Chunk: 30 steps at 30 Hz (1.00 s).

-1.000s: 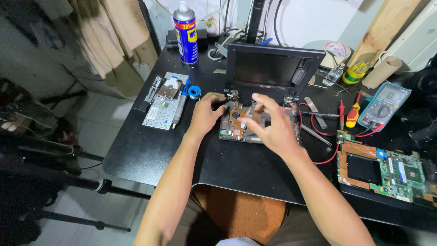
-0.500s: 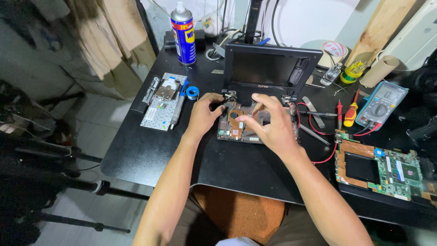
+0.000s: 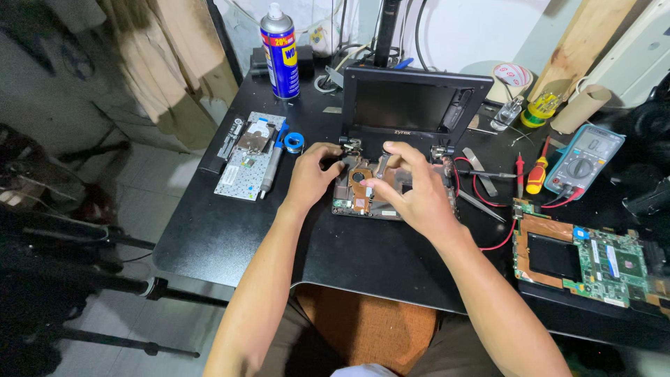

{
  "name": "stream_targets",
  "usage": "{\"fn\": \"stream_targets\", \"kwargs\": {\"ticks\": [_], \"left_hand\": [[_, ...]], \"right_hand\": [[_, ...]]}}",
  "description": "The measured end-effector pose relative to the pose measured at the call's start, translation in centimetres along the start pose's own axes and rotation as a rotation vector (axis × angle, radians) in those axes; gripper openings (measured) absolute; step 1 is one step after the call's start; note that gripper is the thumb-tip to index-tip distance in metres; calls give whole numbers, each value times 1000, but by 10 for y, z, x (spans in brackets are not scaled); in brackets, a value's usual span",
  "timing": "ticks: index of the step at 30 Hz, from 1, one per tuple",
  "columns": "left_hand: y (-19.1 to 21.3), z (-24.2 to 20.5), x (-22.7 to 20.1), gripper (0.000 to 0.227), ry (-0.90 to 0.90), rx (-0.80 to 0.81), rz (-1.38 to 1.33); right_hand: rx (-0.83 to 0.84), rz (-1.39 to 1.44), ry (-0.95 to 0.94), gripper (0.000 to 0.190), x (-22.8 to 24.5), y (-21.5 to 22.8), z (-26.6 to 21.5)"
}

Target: The person disassembles the laptop casing using a screwdriver, then applies thermal paste to a component before reassembling the internal parts.

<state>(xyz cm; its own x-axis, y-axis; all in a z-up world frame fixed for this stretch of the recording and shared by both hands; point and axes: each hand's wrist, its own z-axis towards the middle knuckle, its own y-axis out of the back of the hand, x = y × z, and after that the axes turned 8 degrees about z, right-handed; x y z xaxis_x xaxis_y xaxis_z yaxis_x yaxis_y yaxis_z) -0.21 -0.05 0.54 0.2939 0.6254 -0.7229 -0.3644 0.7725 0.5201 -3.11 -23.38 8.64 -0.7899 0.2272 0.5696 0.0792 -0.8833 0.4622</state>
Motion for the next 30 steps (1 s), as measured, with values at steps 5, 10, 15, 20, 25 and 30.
{"fn": "stream_targets", "kwargs": {"ticks": [5,10,15,20,25,30], "left_hand": [[-1,0,2,23,-24,-28,2],[-4,0,7,22,-24,-20,-14],[-3,1,7,23,-37,-32,-6],[-3,0,5,23,-35,-30,1],[-3,0,7,22,-58,-42,-3],[-2,-1,5,22,-44,-34,-21]], "right_hand": [[87,154,161,59,10,4,5],[39,127,-35,65,-9,-1,-3],[7,77,-25,69,-4,2,0],[65,90,134,59,1,8,2],[7,123,-63,64,-11,-2,-2],[6,58,11,70,-4,-1,0]]}}
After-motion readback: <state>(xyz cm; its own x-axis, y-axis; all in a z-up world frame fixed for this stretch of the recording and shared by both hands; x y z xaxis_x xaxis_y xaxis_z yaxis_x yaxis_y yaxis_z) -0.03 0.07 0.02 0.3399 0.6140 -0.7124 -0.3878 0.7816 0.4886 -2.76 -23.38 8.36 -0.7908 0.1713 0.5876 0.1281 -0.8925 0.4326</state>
